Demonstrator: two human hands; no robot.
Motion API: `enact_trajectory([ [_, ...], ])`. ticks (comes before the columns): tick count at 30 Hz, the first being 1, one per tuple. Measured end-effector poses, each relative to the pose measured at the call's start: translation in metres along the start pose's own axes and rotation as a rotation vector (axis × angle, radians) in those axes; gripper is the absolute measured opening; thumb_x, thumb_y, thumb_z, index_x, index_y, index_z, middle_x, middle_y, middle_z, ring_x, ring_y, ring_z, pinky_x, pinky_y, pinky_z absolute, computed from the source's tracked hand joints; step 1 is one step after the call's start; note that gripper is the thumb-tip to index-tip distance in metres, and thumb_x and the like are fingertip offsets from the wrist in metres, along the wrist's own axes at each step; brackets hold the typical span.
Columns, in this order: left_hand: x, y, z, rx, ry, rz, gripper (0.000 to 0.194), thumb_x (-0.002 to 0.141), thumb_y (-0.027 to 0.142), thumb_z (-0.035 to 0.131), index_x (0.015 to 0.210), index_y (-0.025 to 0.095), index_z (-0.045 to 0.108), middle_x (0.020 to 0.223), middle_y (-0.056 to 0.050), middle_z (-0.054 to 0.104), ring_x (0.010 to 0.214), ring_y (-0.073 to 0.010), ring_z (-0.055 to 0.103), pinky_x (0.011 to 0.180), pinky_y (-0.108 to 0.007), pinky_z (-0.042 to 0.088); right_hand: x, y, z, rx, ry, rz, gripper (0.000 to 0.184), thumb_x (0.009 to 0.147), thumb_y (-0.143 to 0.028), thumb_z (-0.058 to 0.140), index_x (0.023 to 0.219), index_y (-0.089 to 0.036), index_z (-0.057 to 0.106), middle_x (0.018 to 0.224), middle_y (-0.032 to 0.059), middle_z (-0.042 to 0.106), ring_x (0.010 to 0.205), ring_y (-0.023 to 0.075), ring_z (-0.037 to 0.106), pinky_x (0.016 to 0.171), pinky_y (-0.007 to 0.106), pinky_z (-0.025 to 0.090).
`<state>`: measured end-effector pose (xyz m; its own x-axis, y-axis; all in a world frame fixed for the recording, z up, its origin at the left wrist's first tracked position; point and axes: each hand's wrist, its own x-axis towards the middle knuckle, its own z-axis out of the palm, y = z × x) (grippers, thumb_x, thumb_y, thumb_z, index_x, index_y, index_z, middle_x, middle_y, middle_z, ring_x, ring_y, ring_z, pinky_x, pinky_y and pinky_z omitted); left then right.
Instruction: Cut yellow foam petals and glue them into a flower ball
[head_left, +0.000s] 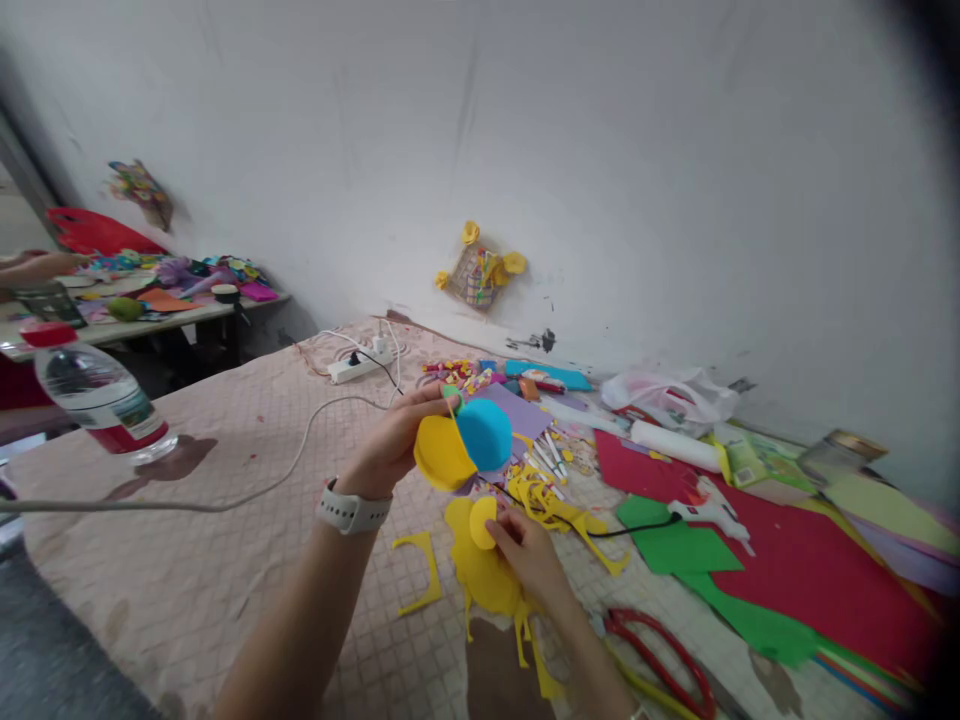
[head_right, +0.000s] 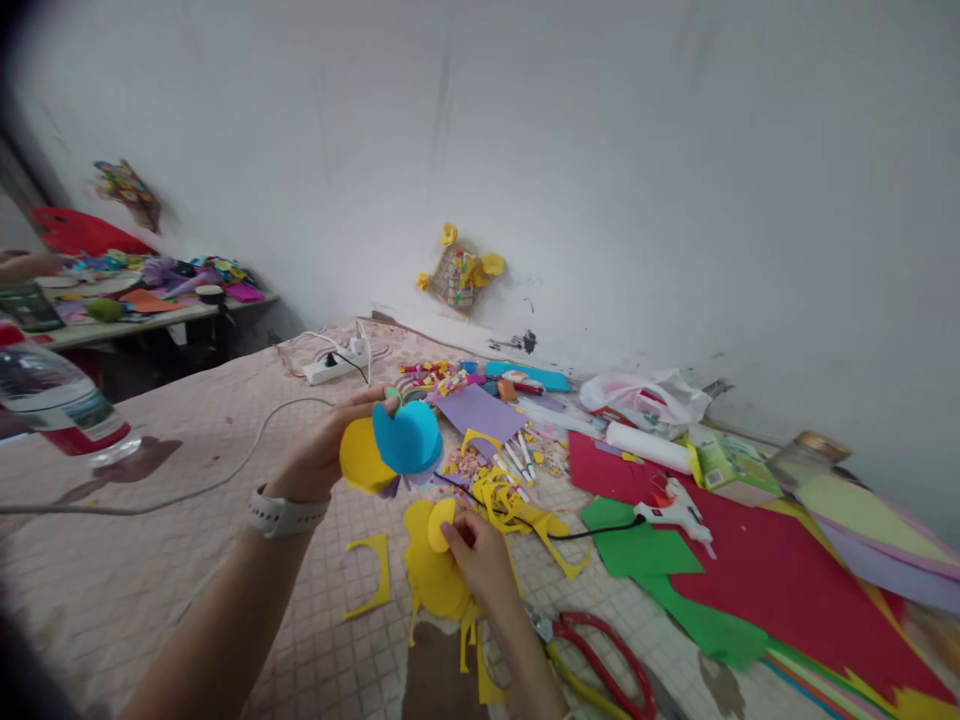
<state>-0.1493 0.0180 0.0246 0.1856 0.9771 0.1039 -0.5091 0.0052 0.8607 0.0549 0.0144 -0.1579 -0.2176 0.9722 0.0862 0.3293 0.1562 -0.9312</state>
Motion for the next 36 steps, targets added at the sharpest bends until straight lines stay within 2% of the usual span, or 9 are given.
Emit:
enact_trajectory([
  [7, -0.011, 0.008, 0.011, 0.081, -0.120, 0.060, 0.005, 0.075, 0.018, 0.068, 0.074, 0.015, 0.064, 0.067, 0.001, 0.067, 0.057, -0.0085, 0.061, 0.055, -0.016, 0.047, -0.002, -0.003, 0.000, -0.015, 0.001, -0.011, 0.029, 0.081, -0.043, 0.055, 0.063, -0.021, 0.052, 0.057, -0.0026, 0.050, 0.056, 0.0156, 0.048, 0.053, 0.026, 0.035],
  [14, -0.015, 0.010, 0.001, 0.280, -0.157, 0.130, 0.010, 0.076, 0.024, 0.068, 0.078, 0.016, 0.063, 0.085, -0.005, 0.071, 0.073, -0.0143, 0.064, 0.068, -0.025, 0.051, -0.002, -0.004, 0.000, -0.025, 0.009, -0.004, 0.029, 0.081, -0.043, 0.056, 0.063, -0.021, 0.053, 0.056, -0.0031, 0.049, 0.055, 0.0159, 0.048, 0.052, 0.026, 0.034],
  [17, -0.008, 0.008, -0.013, 0.531, -0.120, 0.128, 0.013, 0.072, 0.029, 0.067, 0.076, 0.017, 0.064, 0.080, -0.005, 0.070, 0.068, -0.0159, 0.063, 0.064, -0.027, 0.050, -0.003, -0.003, 0.000, -0.027, 0.007, -0.001, 0.028, 0.080, -0.043, 0.057, 0.063, -0.021, 0.053, 0.057, -0.0030, 0.049, 0.055, 0.0161, 0.048, 0.053, 0.027, 0.035],
  [19, -0.001, 0.005, -0.028, 0.752, -0.066, 0.126, 0.013, 0.069, 0.030, 0.067, 0.070, 0.017, 0.065, 0.067, -0.003, 0.067, 0.060, -0.0157, 0.060, 0.056, -0.025, 0.046, -0.003, -0.003, 0.000, -0.026, 0.009, 0.001, 0.028, 0.080, -0.043, 0.056, 0.064, -0.021, 0.053, 0.057, -0.0030, 0.049, 0.056, 0.0164, 0.048, 0.053, 0.027, 0.035],
  [22, 0.009, -0.002, -0.053, 0.895, 0.056, 0.161, 0.006, 0.058, 0.018, 0.069, 0.055, 0.019, 0.064, 0.056, 0.001, 0.060, 0.055, -0.0125, 0.051, 0.050, -0.020, 0.035, -0.003, -0.003, -0.001, -0.020, 0.007, 0.006, 0.028, 0.080, -0.045, 0.055, 0.065, -0.021, 0.053, 0.057, -0.0028, 0.049, 0.055, 0.0168, 0.049, 0.052, 0.027, 0.035],
  [28, 0.015, -0.022, -0.087, 1.058, 0.246, 0.168, 0.014, 0.053, 0.014, 0.067, 0.043, 0.020, 0.059, 0.040, 0.004, 0.047, 0.045, -0.0110, 0.037, 0.046, -0.023, 0.022, -0.003, -0.006, -0.001, 0.009, 0.006, 0.003, 0.030, 0.078, -0.047, 0.059, 0.063, -0.021, 0.054, 0.057, -0.0027, 0.049, 0.055, 0.0167, 0.048, 0.053, 0.027, 0.035],
  [32, 0.013, -0.026, -0.088, 1.047, 0.290, 0.172, 0.011, 0.051, 0.014, 0.068, 0.046, 0.020, 0.060, 0.043, 0.003, 0.049, 0.048, -0.0123, 0.041, 0.048, -0.022, 0.025, -0.003, -0.007, -0.002, 0.050, 0.022, 0.005, 0.032, 0.075, -0.048, 0.062, 0.062, -0.020, 0.055, 0.058, -0.0022, 0.051, 0.056, 0.0163, 0.047, 0.054, 0.027, 0.035],
  [34, 0.012, -0.023, -0.079, 1.003, 0.290, 0.201, 0.006, 0.056, 0.020, 0.070, 0.058, 0.020, 0.065, 0.053, 0.001, 0.057, 0.056, -0.0147, 0.049, 0.051, -0.022, 0.031, -0.003, -0.010, -0.003, 0.080, 0.039, 0.009, 0.035, 0.073, -0.051, 0.063, 0.059, -0.020, 0.054, 0.056, -0.0027, 0.049, 0.054, 0.0155, 0.046, 0.053, 0.027, 0.035],
  [36, 0.010, -0.021, -0.064, 0.934, 0.260, 0.240, 0.011, 0.064, 0.028, 0.070, 0.070, 0.019, 0.068, 0.069, -0.002, 0.064, 0.069, -0.0174, 0.055, 0.059, -0.023, 0.037, -0.003, -0.016, -0.005, 0.121, 0.057, 0.018, 0.038, 0.071, -0.055, 0.063, 0.058, -0.020, 0.053, 0.055, -0.0029, 0.048, 0.053, 0.0150, 0.045, 0.051, 0.026, 0.036],
])
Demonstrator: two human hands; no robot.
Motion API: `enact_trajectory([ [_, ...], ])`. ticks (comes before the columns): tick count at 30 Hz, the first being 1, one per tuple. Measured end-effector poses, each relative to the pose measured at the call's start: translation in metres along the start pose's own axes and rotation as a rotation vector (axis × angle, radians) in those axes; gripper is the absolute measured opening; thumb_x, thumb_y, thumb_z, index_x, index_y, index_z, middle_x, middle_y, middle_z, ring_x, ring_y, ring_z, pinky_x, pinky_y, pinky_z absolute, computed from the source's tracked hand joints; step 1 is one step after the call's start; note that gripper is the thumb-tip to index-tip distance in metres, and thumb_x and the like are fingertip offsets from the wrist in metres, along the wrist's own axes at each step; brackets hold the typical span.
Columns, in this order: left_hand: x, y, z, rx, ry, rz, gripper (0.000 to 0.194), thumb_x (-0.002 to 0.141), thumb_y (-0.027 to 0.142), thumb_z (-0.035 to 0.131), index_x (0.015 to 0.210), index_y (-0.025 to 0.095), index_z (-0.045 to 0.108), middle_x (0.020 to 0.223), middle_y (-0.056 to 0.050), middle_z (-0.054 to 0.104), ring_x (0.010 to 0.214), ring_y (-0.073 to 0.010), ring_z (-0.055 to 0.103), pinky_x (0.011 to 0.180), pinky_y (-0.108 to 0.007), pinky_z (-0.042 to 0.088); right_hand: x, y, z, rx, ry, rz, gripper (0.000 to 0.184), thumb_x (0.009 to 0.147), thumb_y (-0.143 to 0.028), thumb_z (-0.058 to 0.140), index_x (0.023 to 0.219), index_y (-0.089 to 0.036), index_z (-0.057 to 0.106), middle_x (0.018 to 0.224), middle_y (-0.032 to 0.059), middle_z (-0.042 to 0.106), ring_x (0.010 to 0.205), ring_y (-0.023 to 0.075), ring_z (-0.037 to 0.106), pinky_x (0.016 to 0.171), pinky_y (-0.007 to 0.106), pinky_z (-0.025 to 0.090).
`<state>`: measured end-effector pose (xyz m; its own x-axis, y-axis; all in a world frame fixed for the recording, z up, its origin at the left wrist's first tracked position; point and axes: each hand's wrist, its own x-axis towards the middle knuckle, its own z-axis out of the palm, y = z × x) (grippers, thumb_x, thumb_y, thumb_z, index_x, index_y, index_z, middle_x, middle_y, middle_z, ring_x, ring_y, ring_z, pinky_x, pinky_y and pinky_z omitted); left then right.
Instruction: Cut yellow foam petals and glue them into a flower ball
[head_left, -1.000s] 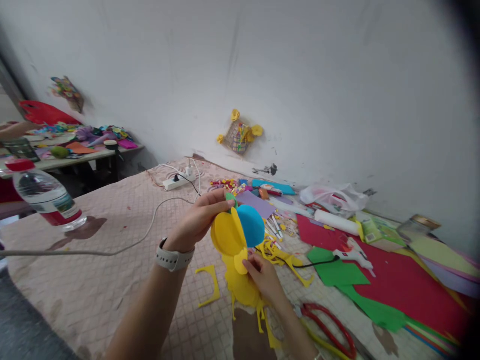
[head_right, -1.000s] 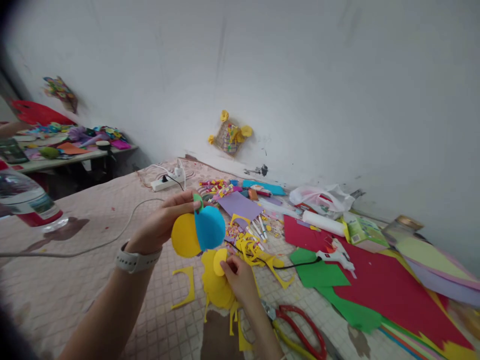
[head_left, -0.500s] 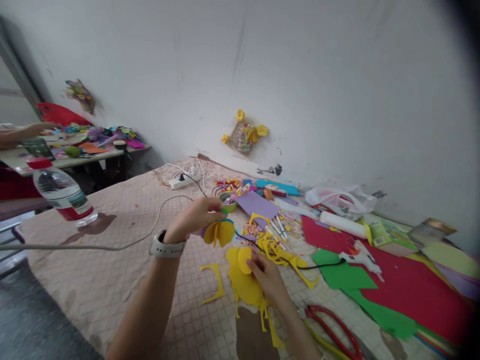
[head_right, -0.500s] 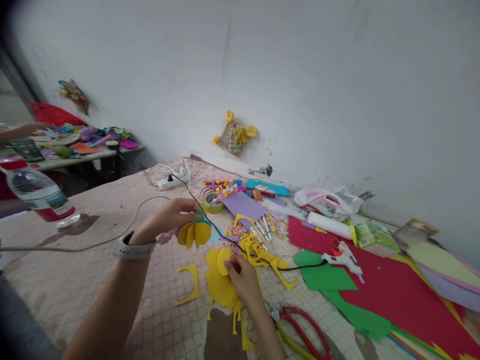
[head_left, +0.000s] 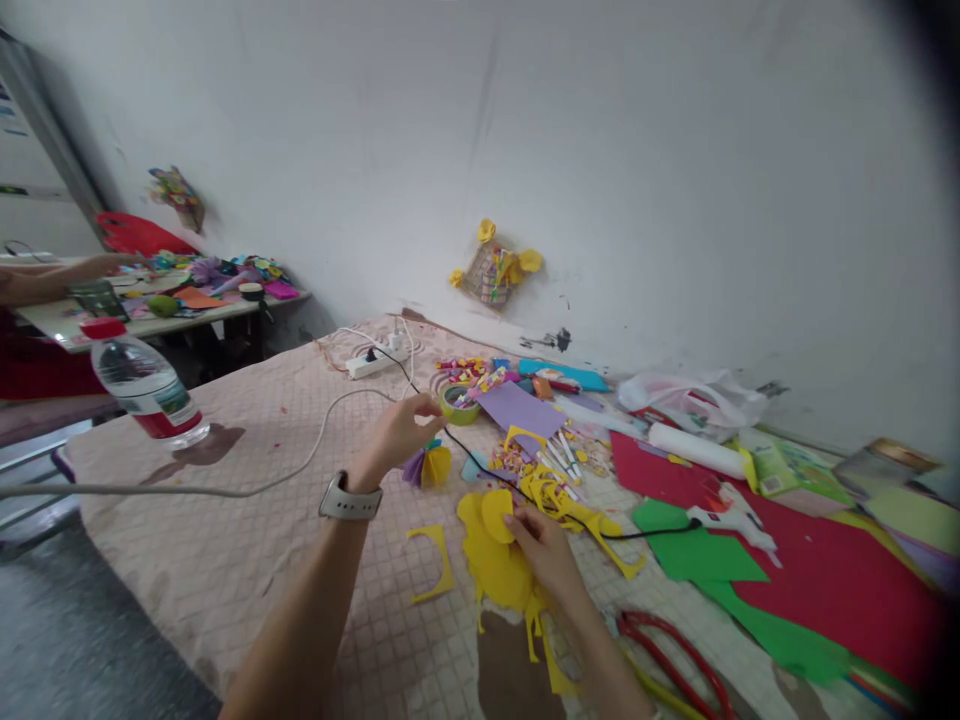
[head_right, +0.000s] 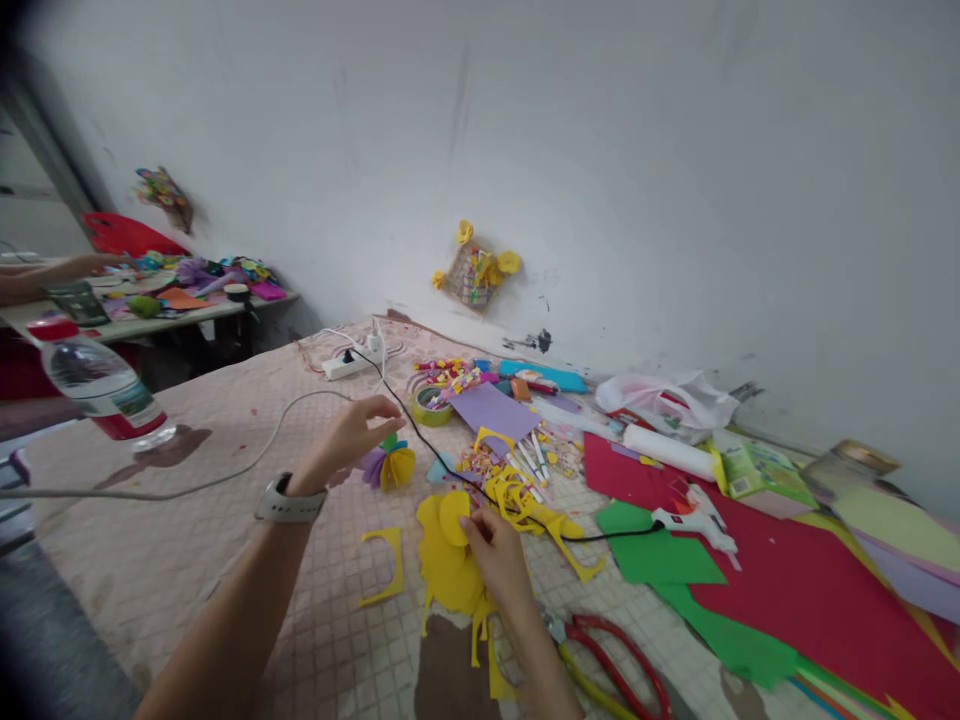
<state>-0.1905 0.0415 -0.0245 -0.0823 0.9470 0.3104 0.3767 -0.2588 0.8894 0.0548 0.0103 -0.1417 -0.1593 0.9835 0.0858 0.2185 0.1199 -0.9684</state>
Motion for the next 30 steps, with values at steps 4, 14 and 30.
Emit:
enact_trajectory([
  [4, -0.013, 0.020, 0.030, -0.186, -0.107, 0.033, 0.020, 0.077, 0.036, 0.062, 0.072, 0.017, 0.064, 0.071, -0.004, 0.064, 0.070, -0.0165, 0.057, 0.066, -0.025, 0.042, 0.000, -0.021, -0.007, 0.082, 0.030, 0.016, 0.041, 0.070, -0.060, 0.061, 0.063, -0.019, 0.056, 0.058, -0.0008, 0.053, 0.056, 0.0160, 0.049, 0.052, 0.026, 0.042],
  [14, -0.052, -0.008, 0.089, -0.472, -0.242, -0.150, 0.025, 0.069, 0.036, 0.072, 0.066, 0.015, 0.060, 0.064, 0.000, 0.057, 0.061, -0.0121, 0.052, 0.059, -0.024, 0.040, -0.001, -0.038, -0.013, 0.041, 0.030, 0.010, 0.040, 0.081, -0.055, 0.050, 0.066, -0.019, 0.056, 0.059, -0.0001, 0.054, 0.058, 0.0161, 0.049, 0.053, 0.026, 0.040],
  [30, -0.052, -0.023, 0.095, -0.429, 0.038, -0.190, 0.016, 0.067, 0.028, 0.070, 0.062, 0.017, 0.059, 0.077, -0.003, 0.061, 0.073, -0.0155, 0.055, 0.066, -0.025, 0.042, -0.012, -0.018, 0.009, -0.501, -0.028, 0.035, 0.030, 0.057, -0.025, 0.075, 0.080, -0.021, 0.057, 0.084, 0.0049, 0.060, 0.078, 0.0246, 0.056, 0.068, 0.034, 0.040],
])
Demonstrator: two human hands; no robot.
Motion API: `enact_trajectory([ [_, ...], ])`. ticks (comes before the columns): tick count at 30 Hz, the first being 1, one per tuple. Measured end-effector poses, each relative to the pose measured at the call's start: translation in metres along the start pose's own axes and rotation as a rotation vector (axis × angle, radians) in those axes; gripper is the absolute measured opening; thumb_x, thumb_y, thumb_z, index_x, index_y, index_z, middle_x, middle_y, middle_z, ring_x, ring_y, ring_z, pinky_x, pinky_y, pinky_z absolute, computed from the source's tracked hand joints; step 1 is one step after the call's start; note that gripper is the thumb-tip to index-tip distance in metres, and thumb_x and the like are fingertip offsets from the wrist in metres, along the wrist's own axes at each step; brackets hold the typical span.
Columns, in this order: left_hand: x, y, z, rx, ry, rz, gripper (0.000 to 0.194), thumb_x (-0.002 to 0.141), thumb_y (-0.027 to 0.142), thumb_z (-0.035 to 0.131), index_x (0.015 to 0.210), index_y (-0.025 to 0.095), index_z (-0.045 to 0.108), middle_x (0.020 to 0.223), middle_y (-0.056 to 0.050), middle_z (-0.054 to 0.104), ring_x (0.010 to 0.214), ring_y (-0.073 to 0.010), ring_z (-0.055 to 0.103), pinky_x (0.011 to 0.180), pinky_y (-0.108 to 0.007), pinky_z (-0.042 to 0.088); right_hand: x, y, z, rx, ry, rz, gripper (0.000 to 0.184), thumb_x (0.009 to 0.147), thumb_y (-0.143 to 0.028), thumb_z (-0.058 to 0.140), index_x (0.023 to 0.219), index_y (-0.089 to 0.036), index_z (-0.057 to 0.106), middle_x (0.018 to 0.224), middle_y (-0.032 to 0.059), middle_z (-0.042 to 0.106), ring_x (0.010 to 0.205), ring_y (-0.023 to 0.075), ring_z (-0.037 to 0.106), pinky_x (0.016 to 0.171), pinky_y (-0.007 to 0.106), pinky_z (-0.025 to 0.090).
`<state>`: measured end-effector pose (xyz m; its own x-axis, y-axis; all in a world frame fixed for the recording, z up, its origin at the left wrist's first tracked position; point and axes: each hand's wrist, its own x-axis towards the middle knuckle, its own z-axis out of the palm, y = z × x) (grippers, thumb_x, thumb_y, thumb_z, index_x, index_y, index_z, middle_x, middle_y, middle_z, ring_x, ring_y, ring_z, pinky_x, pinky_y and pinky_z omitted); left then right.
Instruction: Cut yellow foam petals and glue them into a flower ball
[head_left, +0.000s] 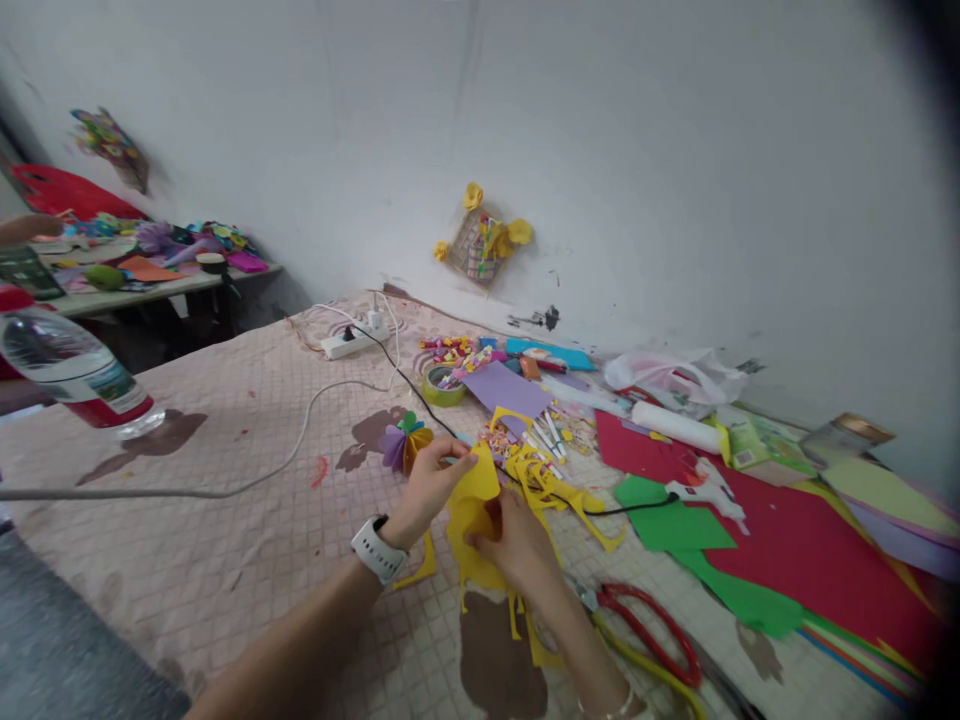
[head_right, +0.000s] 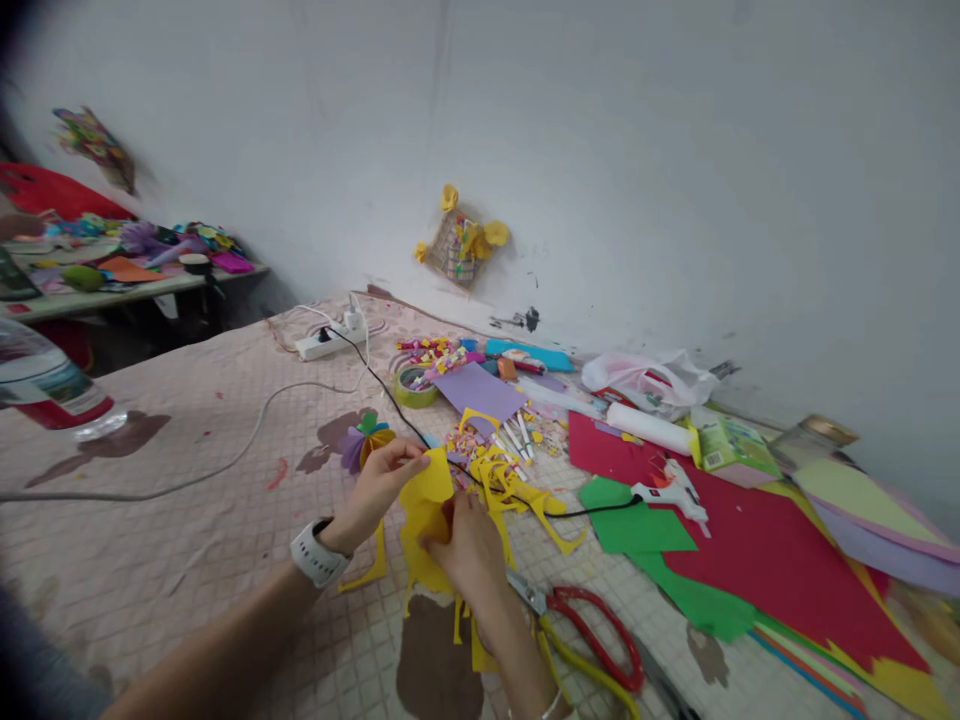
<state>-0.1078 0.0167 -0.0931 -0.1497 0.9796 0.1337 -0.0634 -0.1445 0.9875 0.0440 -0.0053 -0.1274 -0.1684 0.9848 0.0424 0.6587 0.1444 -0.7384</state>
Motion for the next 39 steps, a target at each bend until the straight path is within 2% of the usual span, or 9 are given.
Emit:
enact_trajectory([
  [4, 0.001, -0.003, 0.000, 0.038, 0.052, 0.033, 0.015, 0.069, 0.029, 0.067, 0.065, 0.017, 0.059, 0.071, -0.001, 0.057, 0.068, -0.0145, 0.053, 0.061, -0.024, 0.041, 0.006, 0.008, 0.000, 0.121, -0.029, -0.013, 0.010, 0.070, -0.022, 0.059, 0.073, -0.022, 0.050, 0.070, -0.0006, 0.057, 0.063, 0.0182, 0.056, 0.060, 0.030, 0.042],
  [10, 0.002, -0.005, 0.000, 0.092, 0.070, 0.083, 0.017, 0.072, 0.029, 0.065, 0.062, 0.017, 0.060, 0.072, -0.002, 0.056, 0.069, -0.0146, 0.052, 0.060, -0.023, 0.040, 0.012, 0.024, -0.017, 0.222, -0.042, -0.042, 0.008, 0.075, -0.026, 0.054, 0.071, -0.021, 0.051, 0.067, -0.0003, 0.061, 0.065, 0.0173, 0.060, 0.059, 0.027, 0.047],
  [13, 0.002, -0.006, -0.001, 0.123, 0.094, 0.103, 0.019, 0.071, 0.030, 0.067, 0.060, 0.017, 0.059, 0.070, -0.001, 0.054, 0.068, -0.0145, 0.051, 0.060, -0.023, 0.039, 0.007, 0.021, -0.019, 0.129, -0.037, -0.031, 0.012, 0.076, -0.032, 0.057, 0.074, -0.021, 0.056, 0.069, 0.0019, 0.064, 0.065, 0.0189, 0.060, 0.060, 0.029, 0.045],
  [18, 0.000, -0.006, -0.002, 0.162, 0.112, 0.113, 0.018, 0.071, 0.030, 0.068, 0.062, 0.017, 0.060, 0.061, 0.002, 0.049, 0.057, -0.0117, 0.043, 0.053, -0.023, 0.034, -0.002, 0.002, -0.007, -0.118, -0.007, -0.033, 0.030, 0.058, -0.033, 0.077, 0.078, -0.018, 0.060, 0.086, 0.0098, 0.063, 0.083, 0.0284, 0.058, 0.074, 0.038, 0.041],
  [24, -0.001, -0.005, 0.001, 0.121, 0.092, 0.102, 0.023, 0.076, 0.035, 0.064, 0.065, 0.015, 0.057, 0.057, 0.004, 0.048, 0.052, -0.0089, 0.042, 0.048, -0.020, 0.033, -0.004, -0.009, -0.008, -0.247, -0.052, -0.039, 0.018, 0.069, -0.030, 0.070, 0.079, -0.018, 0.061, 0.083, 0.0077, 0.065, 0.079, 0.0249, 0.060, 0.071, 0.033, 0.042],
  [27, 0.000, -0.005, 0.002, 0.088, 0.094, 0.094, 0.024, 0.077, 0.037, 0.062, 0.068, 0.016, 0.055, 0.058, 0.005, 0.049, 0.051, -0.0080, 0.045, 0.048, -0.019, 0.038, -0.005, -0.011, -0.011, -0.295, -0.025, -0.023, 0.029, 0.069, -0.041, 0.070, 0.082, -0.016, 0.063, 0.086, 0.0130, 0.066, 0.082, 0.0307, 0.061, 0.073, 0.039, 0.042],
  [30, -0.001, -0.006, 0.003, 0.056, 0.090, 0.076, 0.024, 0.080, 0.040, 0.057, 0.074, 0.017, 0.051, 0.061, 0.005, 0.051, 0.047, -0.0075, 0.049, 0.046, -0.019, 0.042, -0.007, -0.012, -0.008, -0.305, -0.008, -0.024, 0.030, 0.064, -0.039, 0.073, 0.078, -0.014, 0.063, 0.085, 0.0164, 0.066, 0.085, 0.0360, 0.061, 0.076, 0.044, 0.042],
  [35, -0.003, -0.011, 0.006, 0.022, 0.061, 0.047, 0.024, 0.085, 0.042, 0.051, 0.080, 0.019, 0.045, 0.059, 0.007, 0.051, 0.041, -0.0082, 0.053, 0.040, -0.018, 0.043, -0.004, -0.007, 0.001, -0.185, 0.002, -0.070, 0.008, 0.070, -0.021, 0.067, 0.067, -0.018, 0.060, 0.069, 0.0077, 0.067, 0.067, 0.0255, 0.062, 0.061, 0.033, 0.044],
  [39, -0.003, -0.016, 0.008, 0.003, 0.030, 0.046, 0.022, 0.084, 0.040, 0.052, 0.081, 0.019, 0.046, 0.064, 0.005, 0.053, 0.050, -0.0102, 0.056, 0.045, -0.020, 0.048, 0.004, 0.007, -0.014, -0.030, 0.028, -0.133, 0.015, 0.076, -0.023, 0.061, 0.062, -0.021, 0.056, 0.056, -0.0019, 0.062, 0.051, 0.0160, 0.059, 0.047, 0.023, 0.042],
])
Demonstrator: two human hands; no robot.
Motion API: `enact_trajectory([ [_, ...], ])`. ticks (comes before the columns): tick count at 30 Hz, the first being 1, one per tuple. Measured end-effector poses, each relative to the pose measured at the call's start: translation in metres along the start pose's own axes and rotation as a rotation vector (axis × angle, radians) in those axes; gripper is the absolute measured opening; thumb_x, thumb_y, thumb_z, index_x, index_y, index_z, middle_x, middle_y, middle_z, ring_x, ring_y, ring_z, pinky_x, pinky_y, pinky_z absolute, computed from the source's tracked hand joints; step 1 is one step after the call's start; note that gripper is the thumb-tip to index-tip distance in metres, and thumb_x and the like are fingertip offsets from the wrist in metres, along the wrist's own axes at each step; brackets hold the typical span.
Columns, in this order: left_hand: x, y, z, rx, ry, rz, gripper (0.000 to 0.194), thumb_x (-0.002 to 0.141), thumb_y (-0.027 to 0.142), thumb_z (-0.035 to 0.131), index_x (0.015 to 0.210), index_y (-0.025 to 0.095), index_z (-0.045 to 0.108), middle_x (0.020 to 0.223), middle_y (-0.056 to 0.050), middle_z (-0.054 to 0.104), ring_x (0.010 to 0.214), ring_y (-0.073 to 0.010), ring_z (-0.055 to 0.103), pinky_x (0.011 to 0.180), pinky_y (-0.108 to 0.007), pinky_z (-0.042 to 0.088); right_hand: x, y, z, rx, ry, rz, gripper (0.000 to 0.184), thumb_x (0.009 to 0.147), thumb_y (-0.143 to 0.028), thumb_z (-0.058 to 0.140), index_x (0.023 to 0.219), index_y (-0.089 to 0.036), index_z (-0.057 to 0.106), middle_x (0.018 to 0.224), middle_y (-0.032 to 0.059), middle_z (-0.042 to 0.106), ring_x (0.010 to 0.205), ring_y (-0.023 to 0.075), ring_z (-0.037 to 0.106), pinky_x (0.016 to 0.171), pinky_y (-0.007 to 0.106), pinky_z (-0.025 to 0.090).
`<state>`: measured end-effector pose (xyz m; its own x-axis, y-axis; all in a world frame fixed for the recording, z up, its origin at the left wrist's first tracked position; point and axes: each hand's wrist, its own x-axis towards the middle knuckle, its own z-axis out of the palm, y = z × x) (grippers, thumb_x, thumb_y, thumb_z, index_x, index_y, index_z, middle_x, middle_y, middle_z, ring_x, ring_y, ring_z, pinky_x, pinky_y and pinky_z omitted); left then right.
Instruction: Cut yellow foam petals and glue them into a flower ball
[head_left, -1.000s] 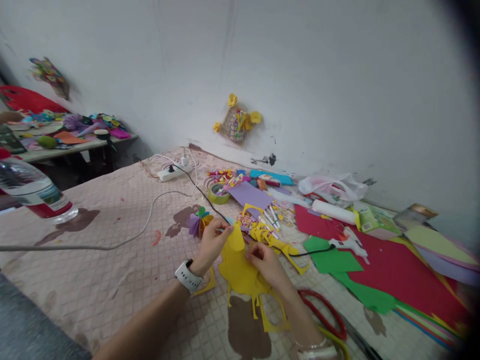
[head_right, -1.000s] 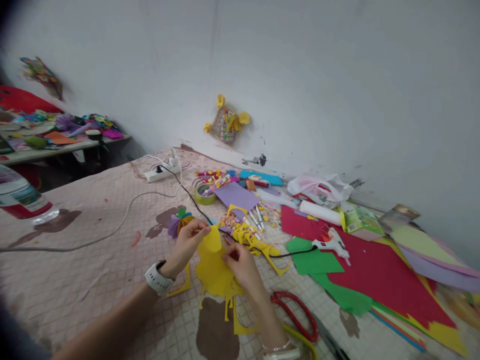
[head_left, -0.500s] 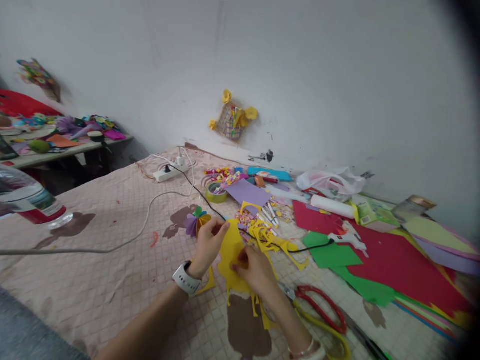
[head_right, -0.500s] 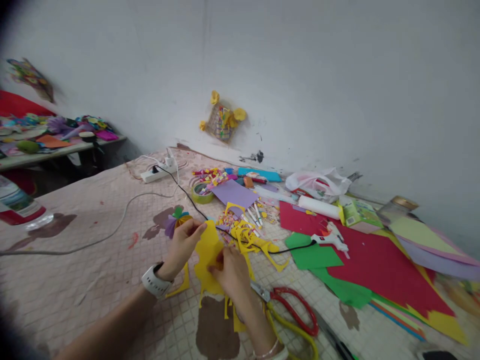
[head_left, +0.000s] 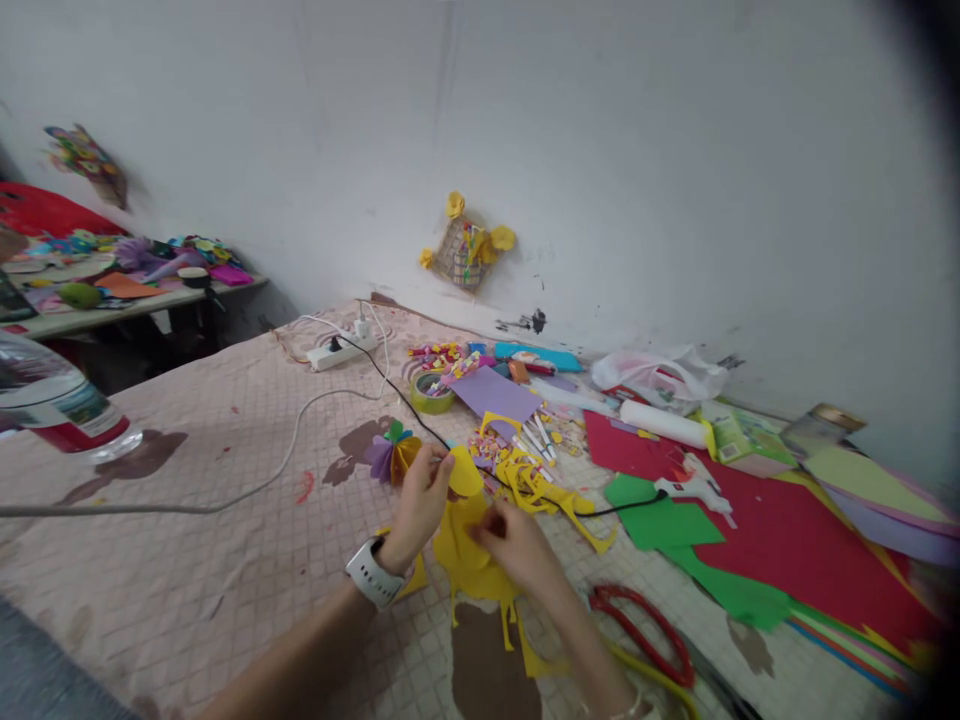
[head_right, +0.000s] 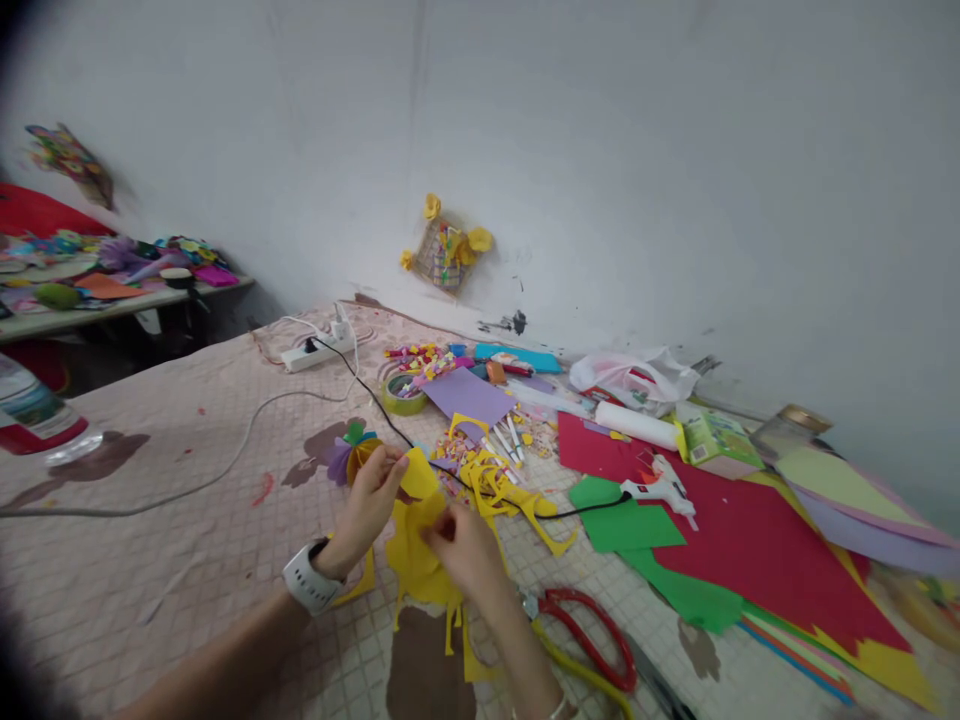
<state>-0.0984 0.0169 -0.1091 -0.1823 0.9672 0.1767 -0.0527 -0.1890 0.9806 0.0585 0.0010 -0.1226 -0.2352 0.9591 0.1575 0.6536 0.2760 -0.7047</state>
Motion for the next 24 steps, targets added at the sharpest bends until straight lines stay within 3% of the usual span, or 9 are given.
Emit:
enact_trajectory([
  [2, -0.001, -0.003, 0.001, -0.009, -0.018, -0.006, 0.021, 0.085, 0.039, 0.053, 0.082, 0.019, 0.046, 0.064, 0.005, 0.053, 0.051, -0.0106, 0.057, 0.046, -0.021, 0.049, 0.004, 0.006, -0.018, 0.051, 0.064, -0.031, 0.018, 0.078, -0.027, 0.060, 0.062, -0.021, 0.054, 0.055, -0.0036, 0.059, 0.051, 0.0147, 0.057, 0.047, 0.022, 0.043],
  [5, -0.006, -0.005, 0.005, -0.019, -0.042, -0.022, 0.021, 0.084, 0.039, 0.055, 0.084, 0.019, 0.048, 0.061, 0.006, 0.051, 0.050, -0.0108, 0.055, 0.046, -0.021, 0.049, 0.006, 0.005, -0.041, 0.061, 0.264, -0.055, 0.021, 0.085, -0.033, 0.053, 0.068, -0.022, 0.048, 0.060, -0.0026, 0.054, 0.054, 0.0153, 0.054, 0.051, 0.026, 0.044],
  [9, -0.019, -0.003, 0.016, -0.048, -0.106, -0.058, 0.023, 0.083, 0.040, 0.056, 0.090, 0.018, 0.053, 0.062, 0.004, 0.054, 0.053, -0.0124, 0.057, 0.050, -0.024, 0.051, 0.003, -0.013, -0.036, 0.021, 0.430, -0.175, 0.015, 0.085, -0.027, 0.053, 0.073, -0.023, 0.044, 0.075, 0.0025, 0.055, 0.074, 0.0203, 0.054, 0.071, 0.035, 0.046],
  [15, -0.029, 0.003, 0.023, -0.127, -0.156, -0.116, 0.021, 0.083, 0.037, 0.054, 0.090, 0.017, 0.055, 0.075, 0.000, 0.059, 0.063, -0.0126, 0.058, 0.059, -0.025, 0.052, -0.003, -0.024, -0.008, -0.014, 0.384, -0.353, 0.015, 0.080, -0.013, 0.056, 0.072, -0.023, 0.047, 0.084, 0.0049, 0.056, 0.086, 0.0227, 0.055, 0.079, 0.039, 0.046],
  [24, -0.030, 0.011, 0.021, -0.228, -0.129, -0.179, 0.024, 0.080, 0.039, 0.059, 0.094, 0.019, 0.058, 0.088, -0.002, 0.059, 0.076, -0.0139, 0.058, 0.066, -0.025, 0.053, -0.005, -0.017, -0.016, -0.004, 0.373, -0.404, 0.015, 0.080, -0.021, 0.066, 0.080, -0.023, 0.050, 0.094, 0.0071, 0.059, 0.093, 0.0233, 0.057, 0.082, 0.039, 0.048],
])
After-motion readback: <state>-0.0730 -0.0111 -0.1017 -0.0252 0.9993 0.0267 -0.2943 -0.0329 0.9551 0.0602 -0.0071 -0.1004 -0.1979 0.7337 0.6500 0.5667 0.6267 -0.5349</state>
